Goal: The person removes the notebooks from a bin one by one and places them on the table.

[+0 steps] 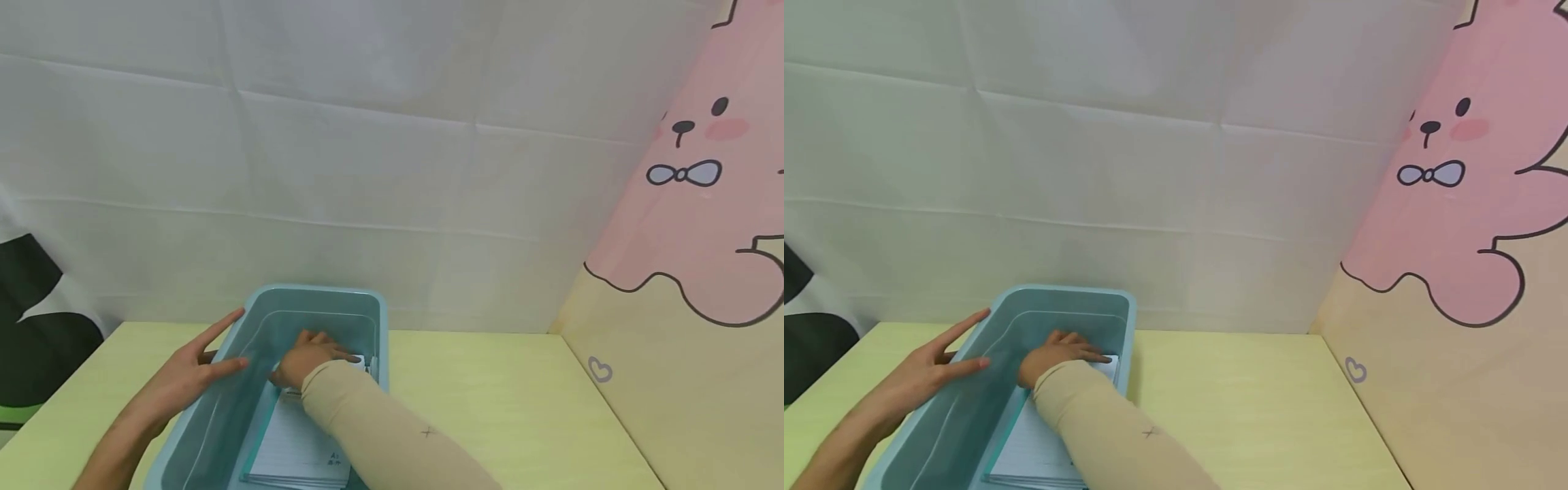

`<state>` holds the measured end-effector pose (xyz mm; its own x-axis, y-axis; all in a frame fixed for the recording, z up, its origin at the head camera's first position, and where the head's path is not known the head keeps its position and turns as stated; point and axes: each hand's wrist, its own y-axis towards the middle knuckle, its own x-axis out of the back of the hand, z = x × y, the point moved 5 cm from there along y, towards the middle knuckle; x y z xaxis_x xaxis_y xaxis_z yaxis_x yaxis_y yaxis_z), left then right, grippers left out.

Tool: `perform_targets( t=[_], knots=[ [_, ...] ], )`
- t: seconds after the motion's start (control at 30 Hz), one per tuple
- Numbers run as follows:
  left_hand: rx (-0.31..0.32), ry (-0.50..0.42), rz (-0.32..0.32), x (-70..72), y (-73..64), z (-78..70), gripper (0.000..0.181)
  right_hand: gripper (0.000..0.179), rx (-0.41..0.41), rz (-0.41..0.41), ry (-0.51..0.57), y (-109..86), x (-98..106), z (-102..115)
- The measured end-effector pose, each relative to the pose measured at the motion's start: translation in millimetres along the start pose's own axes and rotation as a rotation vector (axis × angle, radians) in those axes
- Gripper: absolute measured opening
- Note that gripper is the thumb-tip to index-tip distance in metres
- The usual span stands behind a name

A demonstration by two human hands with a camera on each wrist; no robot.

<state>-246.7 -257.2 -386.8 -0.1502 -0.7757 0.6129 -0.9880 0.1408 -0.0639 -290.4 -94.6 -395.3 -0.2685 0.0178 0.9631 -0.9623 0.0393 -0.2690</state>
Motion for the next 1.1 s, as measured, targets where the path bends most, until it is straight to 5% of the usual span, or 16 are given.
perform_targets(
  t=[0.43,1.1],
  knots=[
    [0.001,0.020,-0.016,1.1,-6.2,0.7,0.086,0.083,0.083,0.037,-0.231,-16.2,-8,-1],
    [-0.021,0.015,-0.007,0.9,1.5,2.7,0.086,0.075,0.102,0.090,-0.298,-7.2,-6,1]
  ],
)
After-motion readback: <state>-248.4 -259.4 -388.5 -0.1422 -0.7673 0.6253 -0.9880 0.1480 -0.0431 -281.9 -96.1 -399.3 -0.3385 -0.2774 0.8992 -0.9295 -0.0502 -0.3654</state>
